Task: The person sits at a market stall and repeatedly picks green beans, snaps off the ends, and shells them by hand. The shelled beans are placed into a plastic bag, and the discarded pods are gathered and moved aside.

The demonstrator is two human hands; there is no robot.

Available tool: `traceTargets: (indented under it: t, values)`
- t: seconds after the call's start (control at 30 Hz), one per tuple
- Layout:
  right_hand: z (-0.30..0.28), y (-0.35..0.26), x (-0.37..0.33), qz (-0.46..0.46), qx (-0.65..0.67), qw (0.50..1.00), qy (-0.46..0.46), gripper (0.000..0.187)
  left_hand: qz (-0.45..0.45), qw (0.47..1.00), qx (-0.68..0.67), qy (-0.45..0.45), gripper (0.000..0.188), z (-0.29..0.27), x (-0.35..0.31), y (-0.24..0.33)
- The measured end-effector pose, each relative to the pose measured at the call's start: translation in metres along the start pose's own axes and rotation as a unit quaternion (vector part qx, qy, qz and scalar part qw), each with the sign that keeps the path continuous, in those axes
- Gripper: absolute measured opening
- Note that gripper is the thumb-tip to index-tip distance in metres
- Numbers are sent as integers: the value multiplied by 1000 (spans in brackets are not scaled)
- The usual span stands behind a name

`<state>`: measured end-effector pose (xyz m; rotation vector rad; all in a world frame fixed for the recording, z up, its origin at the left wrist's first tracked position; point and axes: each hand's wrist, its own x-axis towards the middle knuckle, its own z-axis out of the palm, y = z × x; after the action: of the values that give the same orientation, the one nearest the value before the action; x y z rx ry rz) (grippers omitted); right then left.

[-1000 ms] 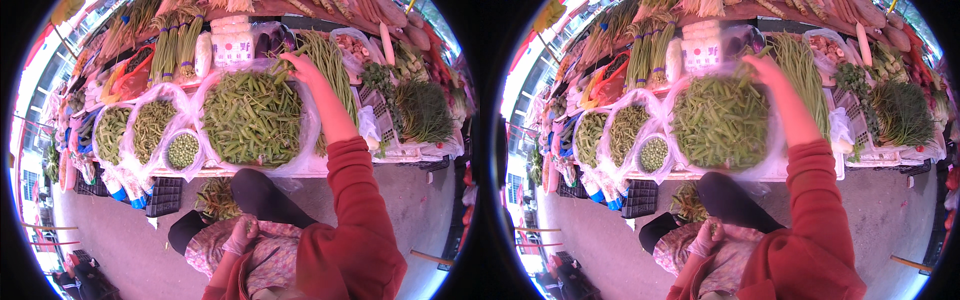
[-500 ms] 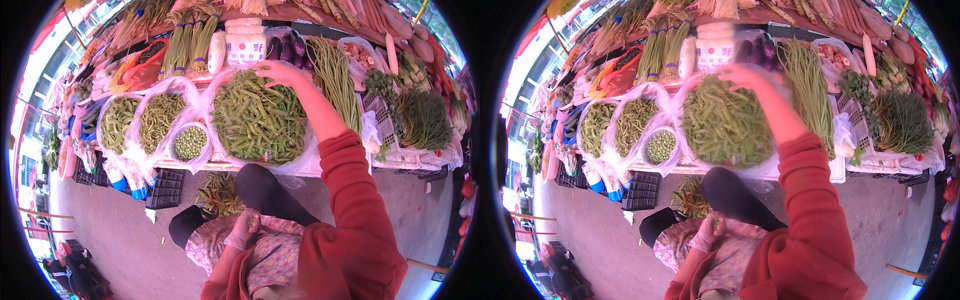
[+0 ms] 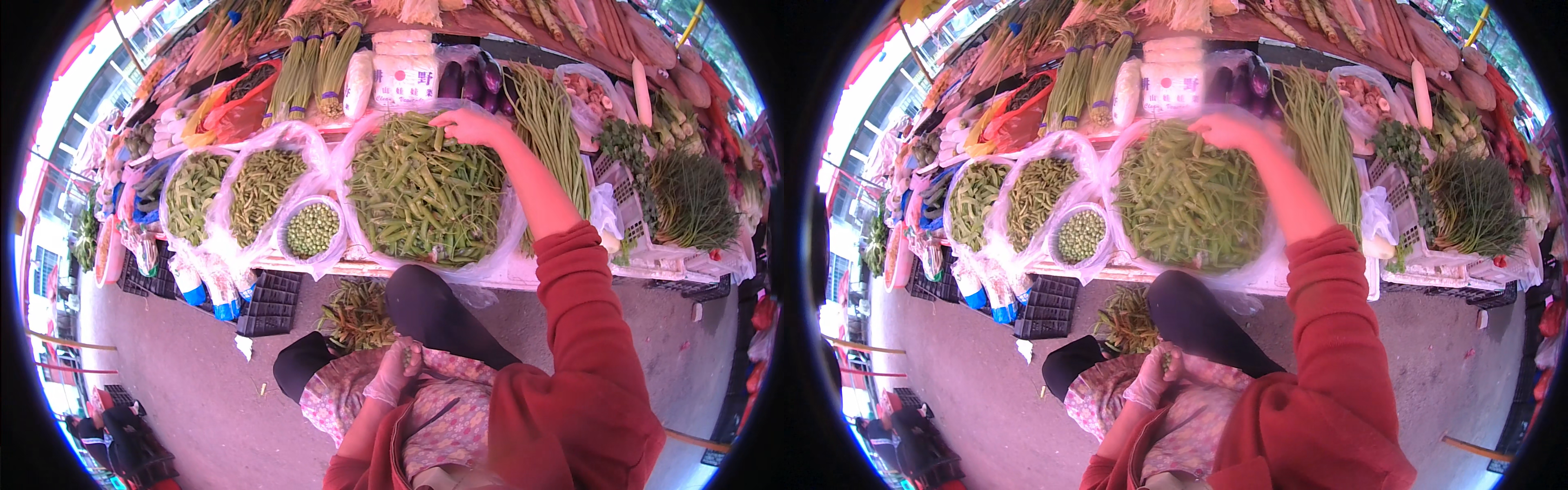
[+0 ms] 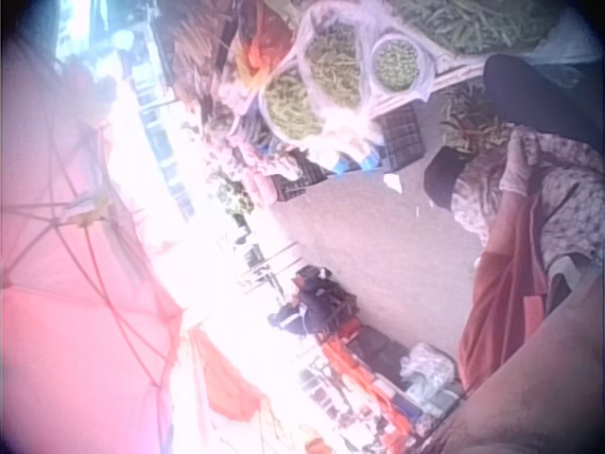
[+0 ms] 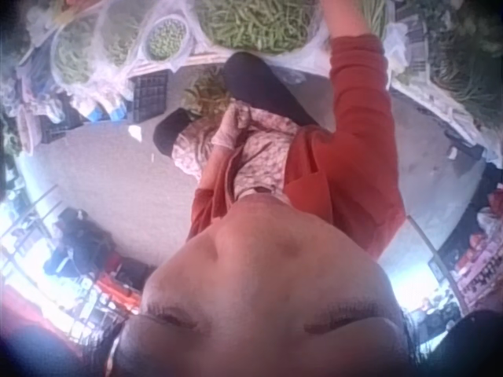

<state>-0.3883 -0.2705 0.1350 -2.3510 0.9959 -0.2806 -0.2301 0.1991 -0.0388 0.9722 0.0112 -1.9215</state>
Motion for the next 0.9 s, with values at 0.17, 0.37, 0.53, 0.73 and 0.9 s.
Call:
traceTargets:
  t: [0.17,0.37,0.53,0.73,0.9]
  values:
    - [0,-13,-8,32,-67,989,132,26,-1,1000,-2,4,33,4,-1,1]
    - [18,-35,21,68,-145,979,123,19,11,1000,12,-6,27,1,2,0]
    - [46,-45,43,104,-249,951,148,20,22,999,28,-24,29,-3,0,-1]
    - [17,-41,45,82,-140,984,75,28,3,998,-25,49,35,1,-2,7]
    - [-7,-35,26,73,212,951,211,32,99,987,-122,-24,39,11,-13,19]
